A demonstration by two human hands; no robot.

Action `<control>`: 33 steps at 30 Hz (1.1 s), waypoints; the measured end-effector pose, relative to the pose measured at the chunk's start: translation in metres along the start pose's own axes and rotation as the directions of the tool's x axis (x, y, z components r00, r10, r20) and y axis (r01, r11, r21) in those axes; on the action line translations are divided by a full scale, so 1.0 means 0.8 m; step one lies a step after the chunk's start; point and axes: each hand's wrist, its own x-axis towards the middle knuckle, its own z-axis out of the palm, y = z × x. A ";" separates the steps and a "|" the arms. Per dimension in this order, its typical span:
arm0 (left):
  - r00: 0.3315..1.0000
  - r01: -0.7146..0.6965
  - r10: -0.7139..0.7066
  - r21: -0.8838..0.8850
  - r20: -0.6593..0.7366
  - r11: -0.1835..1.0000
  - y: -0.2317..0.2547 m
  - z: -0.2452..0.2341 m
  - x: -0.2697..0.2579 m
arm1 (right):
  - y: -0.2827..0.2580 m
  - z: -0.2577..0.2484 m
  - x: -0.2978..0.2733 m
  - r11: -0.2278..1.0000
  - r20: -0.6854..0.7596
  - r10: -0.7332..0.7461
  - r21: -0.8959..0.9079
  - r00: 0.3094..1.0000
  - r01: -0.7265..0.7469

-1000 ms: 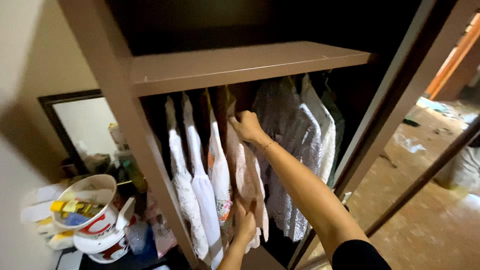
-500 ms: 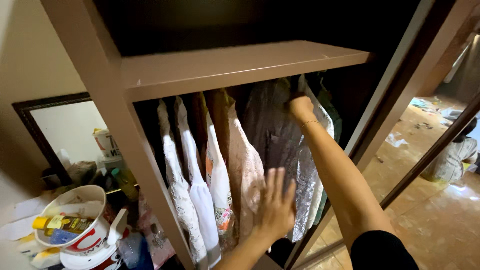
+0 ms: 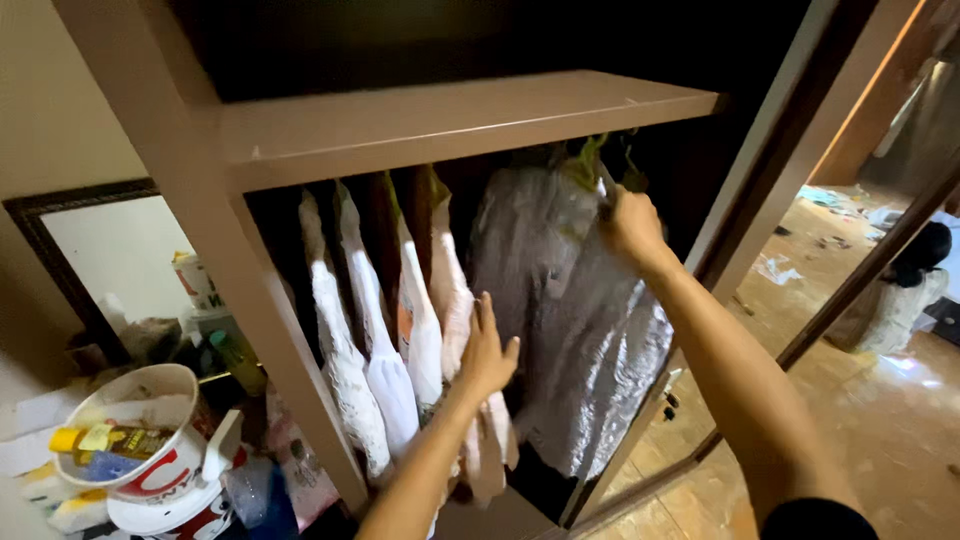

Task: The person buttons up several lace garments hanging in a wardrobe. They handle a peach-colored top, a white lace top, and a white lace shirt, fastening the buttons on each one by hand before returning them to the rack.

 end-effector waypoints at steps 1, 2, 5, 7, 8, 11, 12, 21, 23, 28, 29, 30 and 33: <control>1.000 -0.001 0.001 0.021 -0.008 1.000 -0.004 -0.004 0.002 | 0.009 -0.007 -0.013 0.998 0.032 -0.053 0.019 0.998 0.052; 1.000 -0.003 0.003 0.041 -0.016 0.999 -0.005 -0.008 0.002 | 0.020 -0.017 -0.027 0.994 0.062 -0.107 0.039 0.992 0.104; 0.999 0.005 -0.001 0.099 -0.041 0.995 0.002 -0.017 -0.006 | 0.044 -0.051 -0.068 0.969 0.162 -0.231 0.132 0.959 0.211; 0.996 0.037 -0.028 0.110 -0.082 0.993 0.018 -0.020 -0.013 | 0.053 -0.085 -0.089 0.948 0.187 -0.291 0.190 0.938 0.256; 0.992 0.064 -0.052 0.103 -0.112 0.993 0.027 -0.021 -0.023 | 0.054 -0.102 -0.098 0.938 0.179 -0.314 0.213 0.932 0.275; 0.944 -0.059 0.109 0.166 -0.311 0.984 0.057 -0.026 -0.043 | 0.047 -0.159 -0.108 0.939 0.209 -0.302 0.232 0.930 0.253; 0.901 -0.128 0.203 0.210 -0.384 0.969 0.067 -0.027 -0.048 | 0.043 -0.177 -0.109 0.945 0.229 -0.283 0.231 0.931 0.231; 0.791 -0.189 0.242 0.152 -0.562 0.970 0.121 -0.063 -0.056 | 0.009 -0.240 -0.034 0.903 0.117 -0.399 0.224 0.909 0.367; 0.804 -0.186 0.222 0.122 -0.552 0.975 0.119 -0.069 -0.052 | 0.001 -0.228 -0.016 0.907 0.112 -0.399 0.196 0.910 0.373; 0.849 -0.085 0.162 0.172 -0.503 0.981 0.110 -0.067 -0.066 | -0.008 -0.191 -0.013 0.863 0.068 -0.476 0.229 0.877 0.451; 0.841 -0.125 0.190 0.160 -0.507 0.979 0.107 -0.064 -0.067 | -0.006 -0.183 -0.018 0.867 0.077 -0.472 0.223 0.878 0.447; 0.831 -0.166 0.219 0.148 -0.511 0.975 0.103 -0.062 -0.069 | -0.005 -0.176 -0.021 0.870 0.086 -0.468 0.217 0.879 0.442; 0.830 -0.211 0.229 0.094 -0.508 0.973 0.096 -0.054 -0.075 | -0.001 -0.161 -0.023 0.893 0.098 -0.415 0.235 0.905 0.384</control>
